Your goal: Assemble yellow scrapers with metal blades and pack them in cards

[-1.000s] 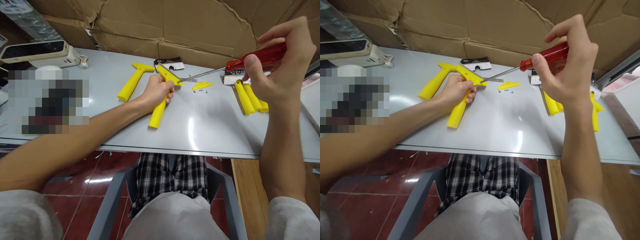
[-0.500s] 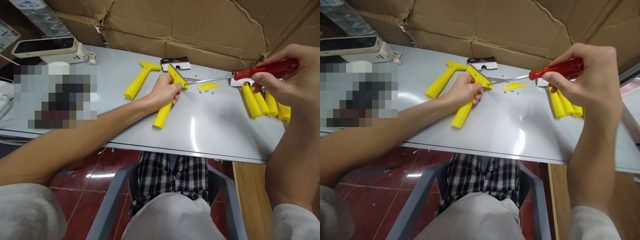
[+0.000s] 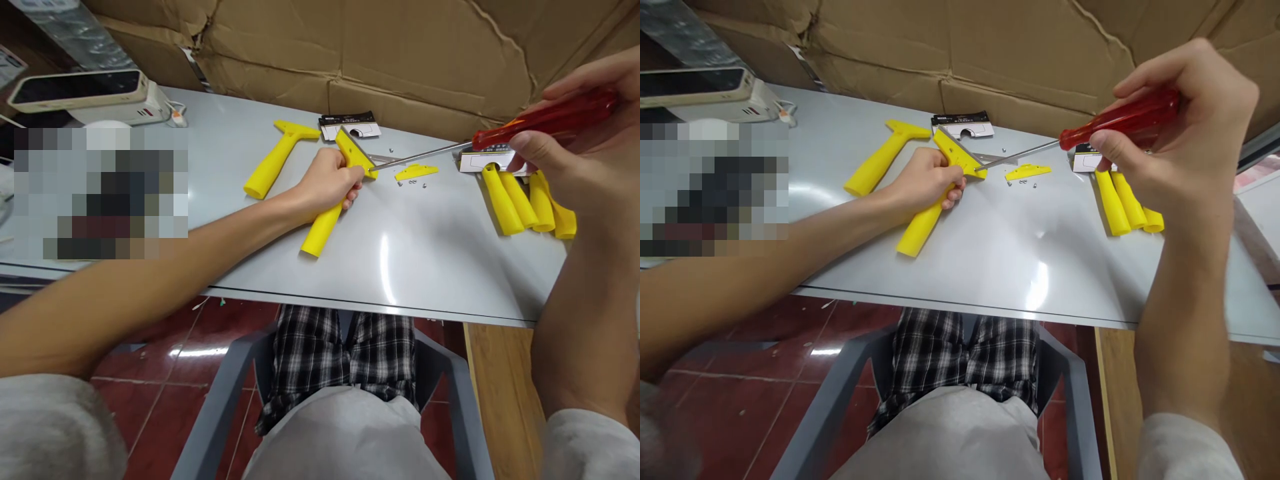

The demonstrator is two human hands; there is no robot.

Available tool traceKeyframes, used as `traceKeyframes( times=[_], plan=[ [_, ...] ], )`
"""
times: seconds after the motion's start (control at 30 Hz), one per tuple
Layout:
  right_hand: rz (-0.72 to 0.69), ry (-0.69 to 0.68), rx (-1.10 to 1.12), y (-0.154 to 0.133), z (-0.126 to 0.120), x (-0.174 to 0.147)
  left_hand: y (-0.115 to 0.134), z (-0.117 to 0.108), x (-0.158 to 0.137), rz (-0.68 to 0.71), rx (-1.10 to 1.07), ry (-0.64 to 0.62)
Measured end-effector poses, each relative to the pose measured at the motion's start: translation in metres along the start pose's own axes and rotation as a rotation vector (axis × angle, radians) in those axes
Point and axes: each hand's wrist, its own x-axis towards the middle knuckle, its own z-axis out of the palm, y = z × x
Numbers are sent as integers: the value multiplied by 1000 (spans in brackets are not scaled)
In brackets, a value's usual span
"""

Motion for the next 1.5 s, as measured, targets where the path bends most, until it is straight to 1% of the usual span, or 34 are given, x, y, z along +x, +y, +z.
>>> traceKeyframes(
  times=[0.1, 0.2, 0.3, 0.4, 0.47, 0.63, 0.77, 0.83, 0.9, 1.0, 1.07, 1.2, 1.3, 1.37, 1.43, 1.5],
  plan=[
    [-5, -1, -24, -1, 2, -4, 1, 0, -2, 0, 9, 6],
    [25, 21, -52, -5, 4, -8, 3, 1, -3, -10, 11, 13],
    [-5, -14, -86, -6, 5, -7, 5, 1, -4, -10, 9, 8],
    [-89, -23, 52, -2, 7, -3, 6, 0, -4, -7, 12, -4],
    [-122, 8, 124, 2, 9, 0, 6, 0, -4, -14, 21, -6],
    [-85, 38, 94, 0, 15, -3, 4, -1, -3, -17, 34, -12],
    [-25, 95, -12, -3, 18, -8, 3, -1, -2, -9, 25, -15],
    [-26, 98, -55, -3, 18, -7, 2, -2, -1, -7, 27, -23],
    [-80, 59, -13, -2, 16, -4, 1, -2, -1, 1, 33, -23],
    [-188, -9, 113, 1, 13, 2, 0, -2, -1, 5, 36, -22],
    [-216, -22, 151, 4, 12, 4, 0, -1, -2, 2, 27, -25],
    [-204, 48, 126, 9, 14, 3, 1, 0, -2, 12, 9, -2],
    [-124, 95, 12, 4, 14, -3, 0, 0, -1, 17, 24, 3],
    [-58, 88, -74, 0, 14, -6, -1, -1, 0, 21, 40, -4],
    [-82, 73, -84, -1, 13, -6, -2, -1, 1, 17, 48, -11],
    [-140, 46, -25, 0, 12, -4, -2, -1, 1, 11, 39, -12]
  ],
)
